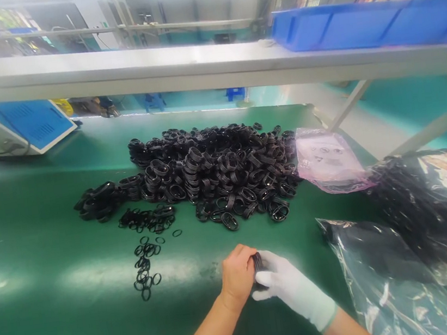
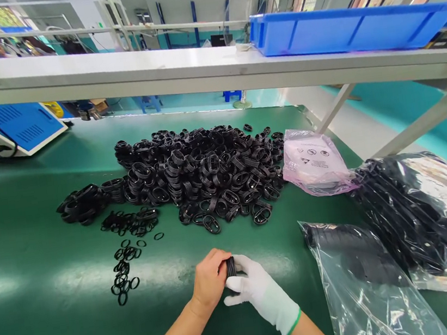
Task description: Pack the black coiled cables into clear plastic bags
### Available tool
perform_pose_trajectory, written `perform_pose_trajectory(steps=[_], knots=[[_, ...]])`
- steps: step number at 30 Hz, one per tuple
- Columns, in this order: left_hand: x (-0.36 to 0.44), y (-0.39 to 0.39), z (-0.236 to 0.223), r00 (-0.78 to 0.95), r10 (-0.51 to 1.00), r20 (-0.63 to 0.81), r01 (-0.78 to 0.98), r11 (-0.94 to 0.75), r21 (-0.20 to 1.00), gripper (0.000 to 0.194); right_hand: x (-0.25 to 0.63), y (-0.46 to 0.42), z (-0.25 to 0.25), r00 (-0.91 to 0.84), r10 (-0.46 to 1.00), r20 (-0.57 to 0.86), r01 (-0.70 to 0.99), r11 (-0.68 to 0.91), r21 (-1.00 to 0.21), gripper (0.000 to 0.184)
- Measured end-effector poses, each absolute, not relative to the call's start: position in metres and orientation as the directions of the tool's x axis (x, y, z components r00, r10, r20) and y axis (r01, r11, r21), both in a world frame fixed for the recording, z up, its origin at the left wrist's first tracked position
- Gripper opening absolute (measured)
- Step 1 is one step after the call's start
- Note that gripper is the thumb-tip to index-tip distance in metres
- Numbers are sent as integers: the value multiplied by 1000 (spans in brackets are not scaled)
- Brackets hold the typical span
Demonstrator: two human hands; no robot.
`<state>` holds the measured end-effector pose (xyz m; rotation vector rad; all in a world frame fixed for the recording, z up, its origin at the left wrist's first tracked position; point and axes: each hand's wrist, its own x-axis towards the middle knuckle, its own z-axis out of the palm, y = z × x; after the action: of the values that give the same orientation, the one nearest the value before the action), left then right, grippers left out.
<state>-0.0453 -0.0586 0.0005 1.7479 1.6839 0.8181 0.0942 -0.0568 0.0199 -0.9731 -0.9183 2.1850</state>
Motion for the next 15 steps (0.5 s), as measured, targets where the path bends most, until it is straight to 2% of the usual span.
perform_pose_trajectory(steps=[3,6,11,15], knots=[[-45,-56,1,15,999,49,658,-47,751,31,94,-56,19,-562,738,-372,-249,-581,-775,48],[-45,-52,1,46,999,23,662,-48,748,30,97,-54,22,-606,699,-379,-258,-624,-738,46],[-44,-52,5,48,999,18,664,-46,746,29,99,-53,24,-599,691,-404,-206,-621,-756,52],[-43,-56,8,56,998,8,677,-44,735,28,96,-53,19,-563,703,-435,-211,-631,-747,33]])
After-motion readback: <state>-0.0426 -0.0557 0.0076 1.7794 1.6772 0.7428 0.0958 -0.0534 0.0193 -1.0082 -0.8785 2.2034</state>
